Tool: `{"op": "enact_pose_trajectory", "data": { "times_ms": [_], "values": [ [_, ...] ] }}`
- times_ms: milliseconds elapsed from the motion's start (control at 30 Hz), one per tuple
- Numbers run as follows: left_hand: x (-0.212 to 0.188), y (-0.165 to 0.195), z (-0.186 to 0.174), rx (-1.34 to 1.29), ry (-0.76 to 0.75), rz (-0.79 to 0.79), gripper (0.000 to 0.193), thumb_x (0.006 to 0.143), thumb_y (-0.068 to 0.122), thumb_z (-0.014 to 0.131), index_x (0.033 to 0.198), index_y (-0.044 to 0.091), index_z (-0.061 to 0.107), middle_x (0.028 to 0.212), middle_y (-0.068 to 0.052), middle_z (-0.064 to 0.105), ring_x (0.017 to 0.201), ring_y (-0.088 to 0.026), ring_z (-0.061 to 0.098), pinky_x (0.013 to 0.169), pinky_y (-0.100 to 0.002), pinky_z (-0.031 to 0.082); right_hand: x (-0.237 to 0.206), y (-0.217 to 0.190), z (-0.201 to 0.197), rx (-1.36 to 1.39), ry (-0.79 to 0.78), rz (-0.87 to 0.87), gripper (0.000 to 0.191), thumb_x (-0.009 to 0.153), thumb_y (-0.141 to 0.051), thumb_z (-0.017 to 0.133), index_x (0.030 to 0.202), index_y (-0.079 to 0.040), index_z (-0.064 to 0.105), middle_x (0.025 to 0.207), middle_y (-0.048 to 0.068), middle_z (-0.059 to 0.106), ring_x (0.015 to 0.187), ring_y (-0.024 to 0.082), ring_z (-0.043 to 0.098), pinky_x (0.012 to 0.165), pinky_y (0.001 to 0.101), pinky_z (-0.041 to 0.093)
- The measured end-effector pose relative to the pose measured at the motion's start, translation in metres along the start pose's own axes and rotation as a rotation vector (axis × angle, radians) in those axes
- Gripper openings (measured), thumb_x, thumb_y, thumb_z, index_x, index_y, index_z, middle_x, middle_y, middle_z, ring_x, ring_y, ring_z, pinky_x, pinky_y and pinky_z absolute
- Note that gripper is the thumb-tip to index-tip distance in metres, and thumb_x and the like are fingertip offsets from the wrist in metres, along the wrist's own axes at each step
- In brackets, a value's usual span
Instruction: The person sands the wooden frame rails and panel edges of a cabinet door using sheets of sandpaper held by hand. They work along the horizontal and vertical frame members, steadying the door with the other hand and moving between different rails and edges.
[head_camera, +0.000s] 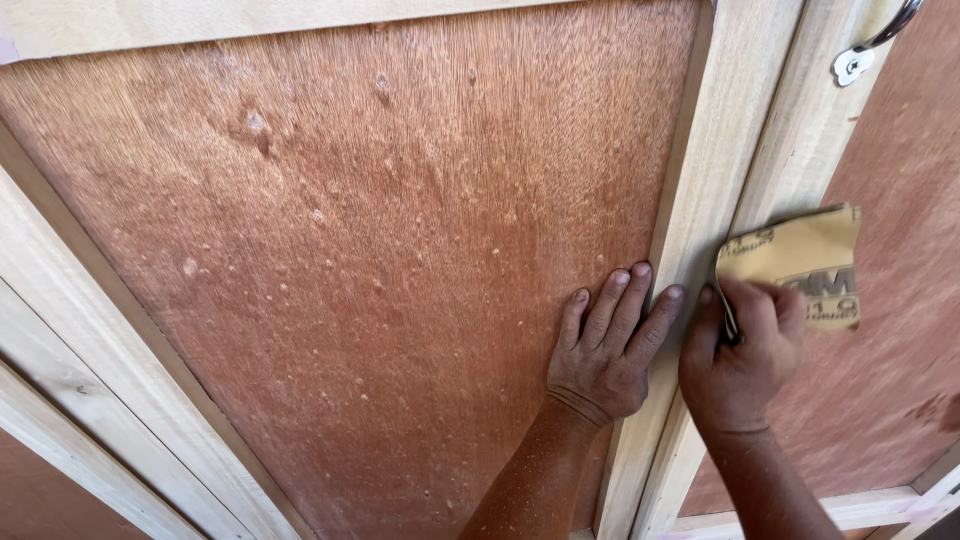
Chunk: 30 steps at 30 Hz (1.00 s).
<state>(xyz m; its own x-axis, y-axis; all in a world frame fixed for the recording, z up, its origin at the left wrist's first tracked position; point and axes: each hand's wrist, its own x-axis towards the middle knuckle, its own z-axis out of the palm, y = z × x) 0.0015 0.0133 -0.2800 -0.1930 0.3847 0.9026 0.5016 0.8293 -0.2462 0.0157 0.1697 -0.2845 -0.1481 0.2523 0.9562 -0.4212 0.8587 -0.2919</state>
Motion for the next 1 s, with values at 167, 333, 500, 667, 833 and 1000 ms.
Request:
{"op": "enact_pose_trajectory", "data": {
  "times_ms": [167, 333, 500, 667, 833, 1000],
  "values": [
    [0.002, 0.001, -0.001, -0.048, 0.027, -0.023, 0.057, 0.108, 0.017, 0.038, 0.165, 0.020, 0.039, 0.172, -0.010, 0.035, 0.162, -0.023, 0.022, 0.133, -0.050, 0.009, -0.107, -0.010, -0.027, -0.029, -0.188, 0.074, 0.036, 0.082, -0.001, 0.070, 0.117, -0.008, 0.069, 0.111, 0.020, 0.059, 0.103, 0.040, 0.061, 0.085, 0.0459, 0.052],
    [0.003, 0.001, -0.005, -0.069, 0.071, -0.050, 0.056, 0.107, 0.013, 0.034, 0.163, 0.019, 0.042, 0.170, -0.008, 0.038, 0.161, -0.021, 0.024, 0.131, -0.048, 0.008, -0.122, -0.008, -0.032, 0.108, -0.203, 0.173, 0.031, 0.084, 0.001, 0.071, 0.113, -0.010, 0.070, 0.107, 0.014, 0.060, 0.102, 0.035, 0.062, 0.085, 0.0415, 0.052],
    [0.002, 0.006, -0.009, -0.150, 0.061, -0.131, 0.050, 0.111, 0.012, 0.034, 0.159, 0.015, 0.046, 0.169, -0.004, 0.045, 0.162, -0.017, 0.027, 0.134, -0.045, 0.007, -0.058, 0.011, -0.009, 0.084, -0.044, 0.085, 0.016, 0.103, -0.001, 0.075, 0.116, -0.005, 0.068, 0.112, 0.014, 0.060, 0.098, 0.030, 0.059, 0.087, 0.0382, 0.051],
    [-0.004, 0.015, -0.008, -0.095, 0.160, -0.135, 0.048, 0.112, 0.015, 0.033, 0.158, 0.015, 0.046, 0.167, -0.006, 0.046, 0.161, -0.019, 0.026, 0.133, -0.047, 0.002, -0.124, 0.002, -0.022, 0.035, -0.120, 0.060, 0.026, 0.093, 0.001, 0.070, 0.118, -0.005, 0.066, 0.112, 0.016, 0.058, 0.104, 0.033, 0.059, 0.088, 0.0394, 0.052],
    [-0.009, 0.017, -0.006, -0.087, 0.124, -0.138, 0.048, 0.114, 0.016, 0.029, 0.160, 0.015, 0.042, 0.168, -0.006, 0.042, 0.160, -0.020, 0.024, 0.131, -0.050, -0.001, -0.179, -0.010, -0.045, 0.097, -0.299, 0.245, 0.031, 0.085, -0.001, 0.071, 0.115, -0.009, 0.069, 0.109, 0.014, 0.060, 0.101, 0.031, 0.062, 0.086, 0.0394, 0.053],
    [-0.010, 0.015, -0.007, -0.047, 0.127, -0.143, 0.049, 0.114, 0.015, 0.028, 0.161, 0.017, 0.042, 0.168, -0.005, 0.042, 0.161, -0.020, 0.025, 0.131, -0.049, -0.002, -0.113, -0.007, -0.027, 0.075, -0.137, 0.157, 0.022, 0.094, 0.001, 0.075, 0.113, -0.008, 0.071, 0.104, 0.013, 0.060, 0.098, 0.029, 0.060, 0.083, 0.0375, 0.051]
  ]
}}
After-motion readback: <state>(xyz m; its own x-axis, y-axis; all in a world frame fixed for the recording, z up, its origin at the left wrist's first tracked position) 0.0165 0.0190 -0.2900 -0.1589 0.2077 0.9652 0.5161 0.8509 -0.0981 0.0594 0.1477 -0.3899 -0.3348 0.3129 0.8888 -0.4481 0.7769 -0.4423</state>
